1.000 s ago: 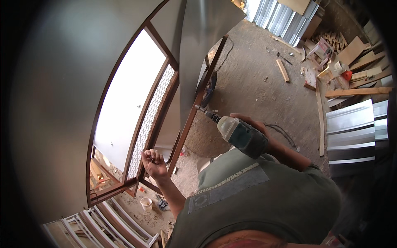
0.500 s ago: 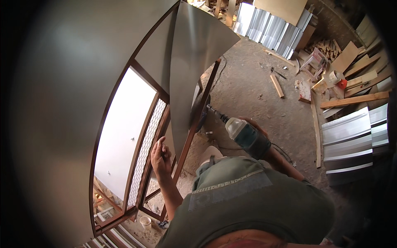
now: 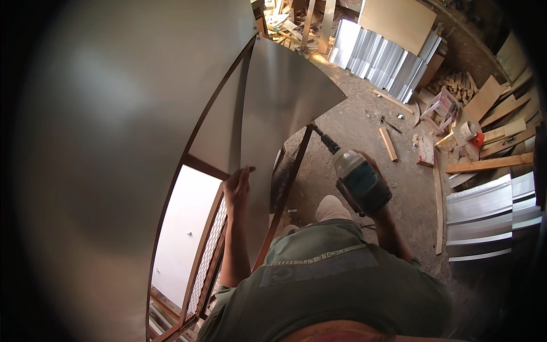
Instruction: The person constructs a food cart by attaching a corrugated metal panel and a flat panel to the frame using a drill, then tests the fit of a hinged front panel.
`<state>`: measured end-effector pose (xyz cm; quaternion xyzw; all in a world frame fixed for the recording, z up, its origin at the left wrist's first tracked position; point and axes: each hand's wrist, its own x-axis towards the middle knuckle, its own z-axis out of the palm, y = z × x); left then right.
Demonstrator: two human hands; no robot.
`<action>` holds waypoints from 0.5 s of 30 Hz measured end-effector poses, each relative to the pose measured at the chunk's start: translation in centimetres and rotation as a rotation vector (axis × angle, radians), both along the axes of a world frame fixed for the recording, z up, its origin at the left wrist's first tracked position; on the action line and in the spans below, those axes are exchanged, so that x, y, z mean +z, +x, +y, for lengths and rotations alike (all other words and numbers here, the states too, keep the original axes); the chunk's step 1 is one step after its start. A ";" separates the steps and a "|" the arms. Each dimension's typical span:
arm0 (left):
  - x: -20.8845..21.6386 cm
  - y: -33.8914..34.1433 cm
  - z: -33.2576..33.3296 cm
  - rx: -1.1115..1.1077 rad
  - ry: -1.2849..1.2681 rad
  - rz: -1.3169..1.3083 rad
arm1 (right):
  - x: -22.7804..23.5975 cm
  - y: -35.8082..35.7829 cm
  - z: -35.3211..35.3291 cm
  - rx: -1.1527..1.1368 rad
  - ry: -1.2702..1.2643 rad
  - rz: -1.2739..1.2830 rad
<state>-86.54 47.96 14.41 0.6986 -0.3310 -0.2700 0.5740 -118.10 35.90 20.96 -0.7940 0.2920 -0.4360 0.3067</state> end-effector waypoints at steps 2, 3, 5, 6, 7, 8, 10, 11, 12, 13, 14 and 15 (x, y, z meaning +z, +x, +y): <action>-0.7 0.5 -4.1 0.158 -0.020 -0.426 | 0.5 1.1 -3.9 -0.007 -0.054 0.054; 0.1 0.6 -5.6 0.182 -0.027 -0.480 | 0.1 1.6 -6.1 -0.007 -0.085 0.069; 0.0 1.5 -9.2 0.280 -0.073 -0.627 | -1.3 2.7 -10.4 0.050 0.083 0.011; 0.1 1.7 -10.6 0.334 -0.095 -0.701 | -2.2 3.0 -12.7 0.112 0.131 -0.010; 0.1 1.8 -11.9 0.351 -0.058 -0.703 | -3.1 3.3 -14.9 0.176 0.180 -0.029; 0.2 2.1 -13.5 0.377 -0.027 -0.710 | -2.4 4.3 -16.9 0.219 0.174 -0.021; 0.6 2.4 -15.4 0.416 0.058 -0.720 | -0.8 6.3 -20.8 0.306 0.165 -0.008; 0.9 2.4 -16.4 0.433 0.104 -0.753 | -0.7 7.2 -22.5 0.392 0.370 -0.121; 1.2 2.4 -17.3 0.449 0.151 -0.785 | -0.5 8.1 -23.8 0.475 0.578 -0.232; 1.5 2.5 -18.2 0.463 0.198 -0.815 | -0.2 9.0 -24.9 0.494 0.665 -0.306; 1.9 2.6 -18.6 0.482 0.237 -0.817 | 0.1 9.9 -26.0 0.526 0.709 -0.319; 2.3 2.8 -18.8 0.499 0.275 -0.819 | 0.4 10.8 -27.0 0.556 0.753 -0.331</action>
